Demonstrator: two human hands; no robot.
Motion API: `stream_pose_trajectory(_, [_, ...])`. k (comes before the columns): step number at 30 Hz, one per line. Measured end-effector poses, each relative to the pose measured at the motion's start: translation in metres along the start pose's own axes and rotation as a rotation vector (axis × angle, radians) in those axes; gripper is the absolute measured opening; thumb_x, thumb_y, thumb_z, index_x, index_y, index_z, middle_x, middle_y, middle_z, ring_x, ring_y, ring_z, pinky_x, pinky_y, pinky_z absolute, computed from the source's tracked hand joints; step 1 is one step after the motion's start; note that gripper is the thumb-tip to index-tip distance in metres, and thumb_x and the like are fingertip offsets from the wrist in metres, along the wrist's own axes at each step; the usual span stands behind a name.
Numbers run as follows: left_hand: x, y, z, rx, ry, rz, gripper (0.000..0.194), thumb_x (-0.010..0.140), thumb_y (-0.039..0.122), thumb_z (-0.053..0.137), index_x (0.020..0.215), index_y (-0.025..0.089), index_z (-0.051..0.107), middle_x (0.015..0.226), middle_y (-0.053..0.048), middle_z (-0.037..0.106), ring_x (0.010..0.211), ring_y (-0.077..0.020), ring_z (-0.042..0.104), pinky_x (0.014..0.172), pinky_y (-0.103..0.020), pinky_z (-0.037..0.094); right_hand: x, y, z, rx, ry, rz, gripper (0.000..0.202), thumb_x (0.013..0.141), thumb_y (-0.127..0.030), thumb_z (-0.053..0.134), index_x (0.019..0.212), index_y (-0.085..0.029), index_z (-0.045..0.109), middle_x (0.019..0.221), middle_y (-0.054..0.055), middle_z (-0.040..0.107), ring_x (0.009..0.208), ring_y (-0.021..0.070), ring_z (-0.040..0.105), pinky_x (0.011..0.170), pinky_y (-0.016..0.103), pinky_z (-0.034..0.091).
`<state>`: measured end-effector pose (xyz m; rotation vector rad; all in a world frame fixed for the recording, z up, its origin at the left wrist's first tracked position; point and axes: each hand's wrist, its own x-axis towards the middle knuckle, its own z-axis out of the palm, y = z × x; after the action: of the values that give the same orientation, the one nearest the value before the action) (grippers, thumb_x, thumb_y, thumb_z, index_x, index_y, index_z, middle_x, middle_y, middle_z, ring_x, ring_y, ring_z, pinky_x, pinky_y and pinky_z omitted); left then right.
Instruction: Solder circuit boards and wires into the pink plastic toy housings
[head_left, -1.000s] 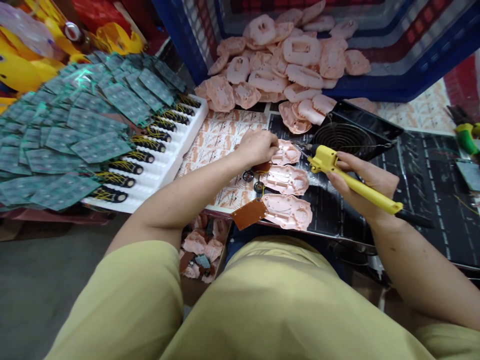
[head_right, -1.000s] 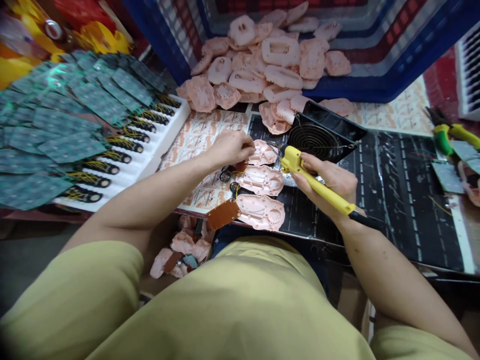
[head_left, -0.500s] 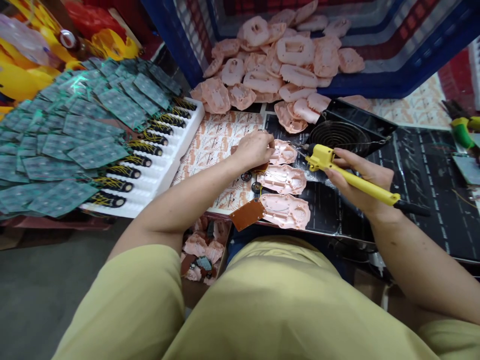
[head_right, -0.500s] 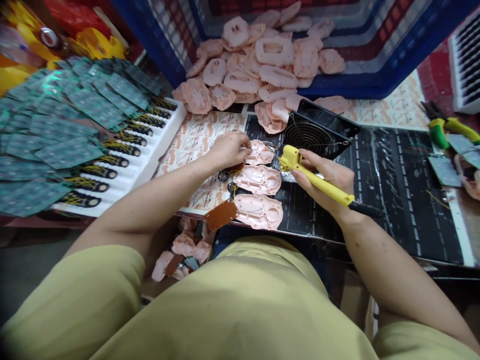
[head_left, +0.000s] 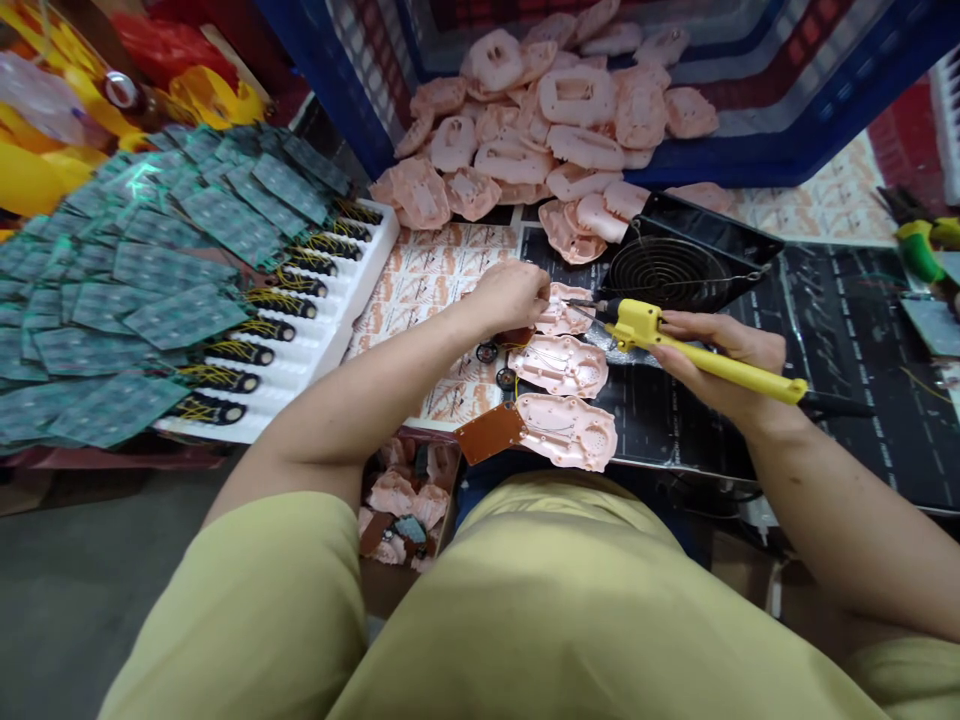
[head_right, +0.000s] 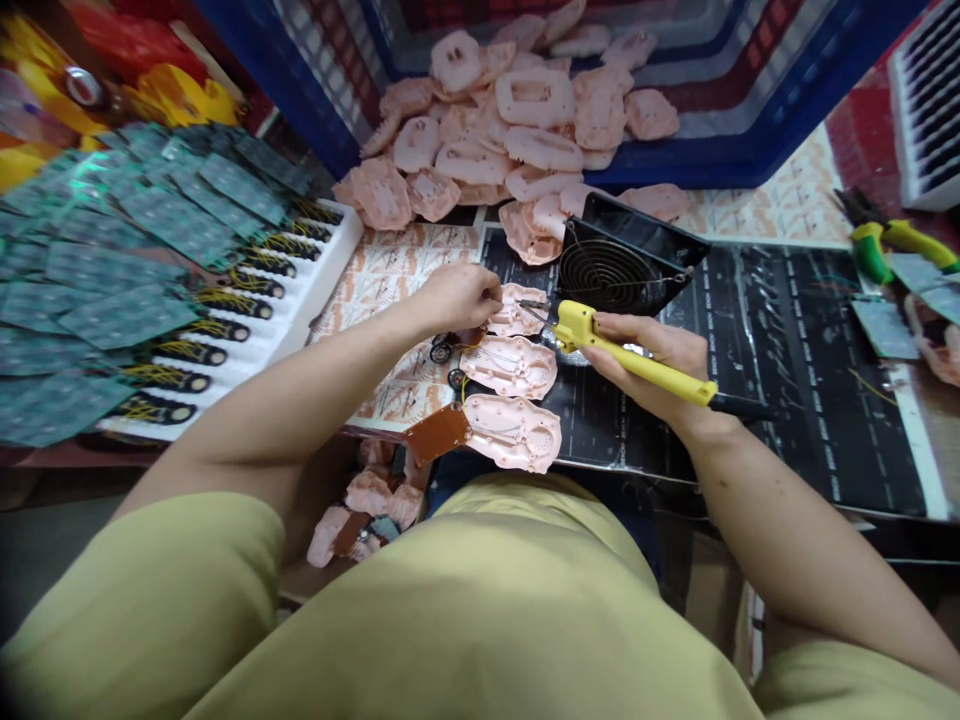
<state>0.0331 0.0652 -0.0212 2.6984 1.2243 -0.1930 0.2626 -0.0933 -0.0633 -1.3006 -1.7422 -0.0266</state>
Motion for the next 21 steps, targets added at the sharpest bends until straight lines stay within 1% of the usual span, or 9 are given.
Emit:
stream_pose_trajectory(3, [0.001,0.004,-0.006,0.022,-0.034,-0.009,0.03,0.083,0.02,0.056,0.104,0.017,0.077,0.104,-0.01,0.076,0.105,-0.0275,0.068,0.089,-0.034,0.049,0.0,0.005,0.002,0.002,0.006,0.034,0.017,0.084,-0.04,0.077,0.098,-0.031,0.072,0.089,-0.001,0.077,0.065,0.0205,0.073,0.057,0.032,0.063])
stream_pose_trajectory(6, [0.001,0.006,-0.008,0.013,-0.051,-0.02,0.032,0.084,0.02,0.055,0.106,0.016,0.077,0.104,-0.012,0.075,0.107,-0.0299,0.066,0.091,-0.037,0.049,0.0,0.01,0.003,-0.006,0.006,0.038,0.015,0.084,-0.043,0.076,0.089,-0.03,0.072,0.083,-0.002,0.077,0.059,0.0186,0.071,0.052,0.03,0.061])
stream_pose_trajectory(10, [0.002,0.006,-0.007,-0.01,-0.048,-0.023,0.03,0.083,0.019,0.057,0.105,0.015,0.077,0.103,-0.013,0.075,0.106,-0.0312,0.066,0.088,-0.037,0.049,0.002,0.013,0.003,0.049,-0.012,0.006,0.016,0.082,-0.039,0.079,0.093,-0.03,0.072,0.086,-0.003,0.077,0.066,0.019,0.073,0.058,0.03,0.063])
stream_pose_trajectory(13, [0.003,0.007,-0.009,0.004,-0.05,-0.018,0.027,0.08,0.016,0.059,0.1,0.016,0.077,0.099,-0.01,0.075,0.103,-0.0289,0.066,0.087,-0.035,0.049,0.005,0.012,0.003,0.111,-0.069,-0.018,0.014,0.083,-0.036,0.078,0.095,-0.033,0.071,0.09,-0.004,0.077,0.071,0.0201,0.074,0.065,0.034,0.065])
stream_pose_trajectory(17, [0.006,0.009,-0.013,0.035,-0.072,-0.029,0.024,0.076,0.016,0.062,0.095,0.018,0.077,0.096,-0.007,0.074,0.101,-0.0269,0.065,0.09,-0.034,0.048,0.013,0.01,0.0,0.135,-0.135,-0.043,0.015,0.082,-0.035,0.079,0.093,-0.029,0.071,0.089,-0.001,0.077,0.072,0.0197,0.074,0.063,0.033,0.064])
stream_pose_trajectory(20, [0.008,0.01,-0.014,0.031,-0.085,-0.047,0.025,0.076,0.016,0.063,0.097,0.018,0.077,0.096,-0.008,0.073,0.102,-0.0272,0.065,0.09,-0.035,0.048,0.014,0.008,-0.006,0.125,-0.136,-0.068,0.015,0.081,-0.035,0.08,0.092,-0.028,0.071,0.087,-0.001,0.077,0.071,0.019,0.074,0.063,0.032,0.064])
stream_pose_trajectory(21, [0.008,0.01,-0.014,0.03,-0.084,-0.046,0.025,0.076,0.016,0.063,0.097,0.017,0.077,0.096,-0.009,0.073,0.102,-0.0273,0.065,0.09,-0.035,0.048,0.013,0.007,-0.008,0.114,-0.118,-0.072,0.015,0.081,-0.034,0.08,0.093,-0.028,0.071,0.088,-0.001,0.077,0.071,0.0191,0.074,0.063,0.032,0.064])
